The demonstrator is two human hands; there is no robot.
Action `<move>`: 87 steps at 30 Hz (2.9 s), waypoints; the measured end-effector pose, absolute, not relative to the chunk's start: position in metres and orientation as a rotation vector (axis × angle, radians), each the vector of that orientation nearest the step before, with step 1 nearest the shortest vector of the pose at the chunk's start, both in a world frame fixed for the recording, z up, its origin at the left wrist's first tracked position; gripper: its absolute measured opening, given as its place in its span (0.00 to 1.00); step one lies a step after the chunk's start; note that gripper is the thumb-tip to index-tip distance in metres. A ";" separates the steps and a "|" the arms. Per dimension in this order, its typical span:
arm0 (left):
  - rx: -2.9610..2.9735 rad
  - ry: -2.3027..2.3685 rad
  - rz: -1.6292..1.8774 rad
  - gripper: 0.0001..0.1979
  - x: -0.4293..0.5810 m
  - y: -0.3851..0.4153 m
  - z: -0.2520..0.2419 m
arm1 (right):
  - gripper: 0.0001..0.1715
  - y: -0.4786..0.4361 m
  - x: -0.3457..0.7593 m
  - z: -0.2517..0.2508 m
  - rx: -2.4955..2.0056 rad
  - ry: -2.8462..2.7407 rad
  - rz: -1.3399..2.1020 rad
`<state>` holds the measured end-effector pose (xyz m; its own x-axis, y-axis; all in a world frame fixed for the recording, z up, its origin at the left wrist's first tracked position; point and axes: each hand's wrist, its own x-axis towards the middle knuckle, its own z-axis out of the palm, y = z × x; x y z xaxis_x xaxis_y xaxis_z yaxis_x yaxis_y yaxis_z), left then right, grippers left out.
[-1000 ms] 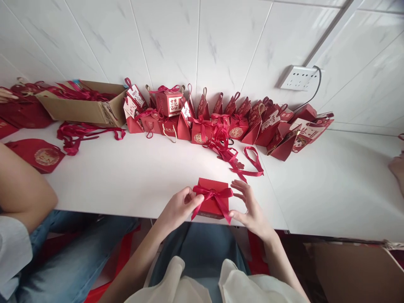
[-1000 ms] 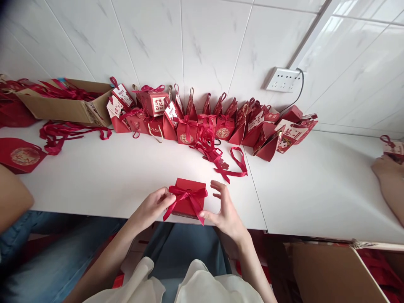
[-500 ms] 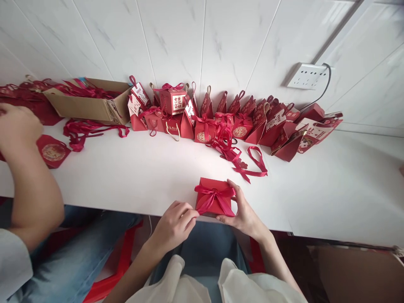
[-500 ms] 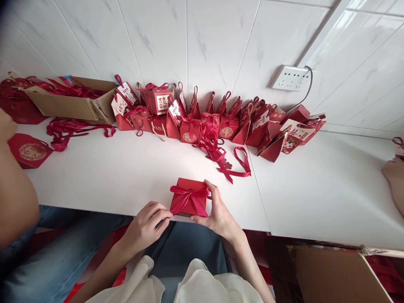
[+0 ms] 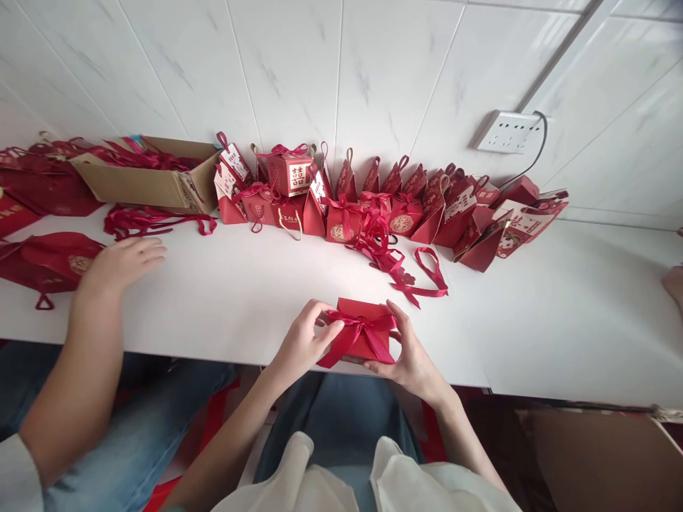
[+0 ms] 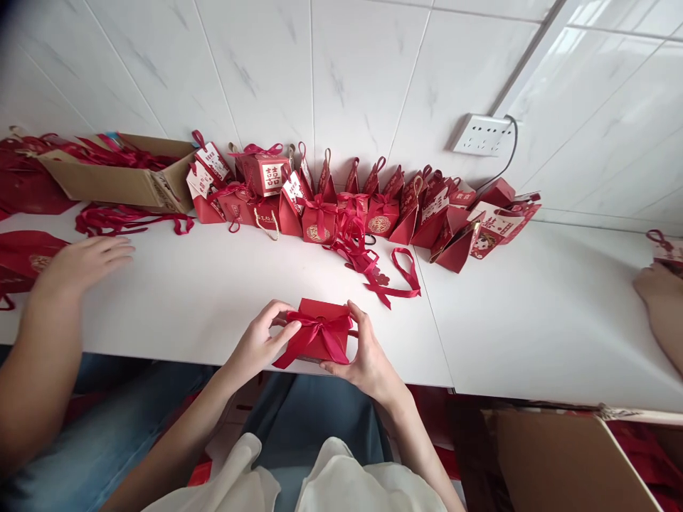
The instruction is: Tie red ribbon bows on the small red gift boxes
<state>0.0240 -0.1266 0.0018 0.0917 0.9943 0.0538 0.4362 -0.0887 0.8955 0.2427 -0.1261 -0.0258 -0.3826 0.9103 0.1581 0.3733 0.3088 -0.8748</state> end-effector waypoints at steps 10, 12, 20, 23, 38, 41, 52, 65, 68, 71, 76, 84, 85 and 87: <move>2.170 1.271 1.515 0.02 0.060 -0.150 0.024 | 0.53 -0.138 0.245 0.000 -1.145 -1.911 0.707; 2.282 1.237 1.630 0.04 0.067 -0.156 0.024 | 0.53 -0.141 0.244 0.004 -1.126 -1.891 0.660; 2.446 1.147 1.752 0.06 0.069 -0.162 0.023 | 0.52 -0.149 0.242 0.019 -1.007 -1.852 0.594; 2.460 1.116 1.756 0.06 0.068 -0.164 0.026 | 0.51 -0.151 0.242 0.024 -0.977 -1.846 0.587; 2.285 0.895 1.867 0.04 0.059 -0.176 0.041 | 0.52 -0.171 0.245 0.036 -0.952 -1.853 0.452; 1.876 1.016 1.875 0.04 0.051 -0.167 0.040 | 0.54 -0.176 0.245 0.037 -1.015 -1.853 0.440; 1.651 1.287 1.067 0.13 0.059 -0.108 -0.030 | 0.57 -0.197 0.257 0.040 -1.337 -1.570 0.374; 2.227 1.001 0.962 0.07 0.097 -0.102 -0.084 | 0.14 -0.221 0.272 0.048 -0.719 -0.215 1.274; 2.323 1.015 0.948 0.07 0.096 -0.101 -0.086 | 0.16 -0.228 0.274 0.049 -0.726 -0.176 1.234; 2.435 1.040 0.937 0.08 0.095 -0.100 -0.087 | 0.22 -0.234 0.285 0.045 -0.819 -0.220 1.068; 2.492 1.042 0.910 0.09 0.094 -0.098 -0.088 | 0.36 -0.260 0.329 0.039 -1.281 -0.678 0.410; 2.582 1.074 0.875 0.14 0.090 -0.089 -0.092 | 0.44 -0.331 0.433 0.058 -1.868 -1.231 -0.640; 2.600 1.076 0.878 0.14 0.090 -0.088 -0.093 | 0.45 -0.340 0.449 0.061 -1.900 -1.203 -0.643; 2.639 1.068 0.892 0.14 0.088 -0.084 -0.096 | 0.47 -0.356 0.484 0.065 -1.997 -1.079 -0.589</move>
<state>0.0883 -0.0845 -0.0957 0.5676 0.6765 0.4692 0.5823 -0.7328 0.3521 0.4836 -0.3557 0.0648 0.5332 0.4861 0.6924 0.8453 -0.3394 -0.4127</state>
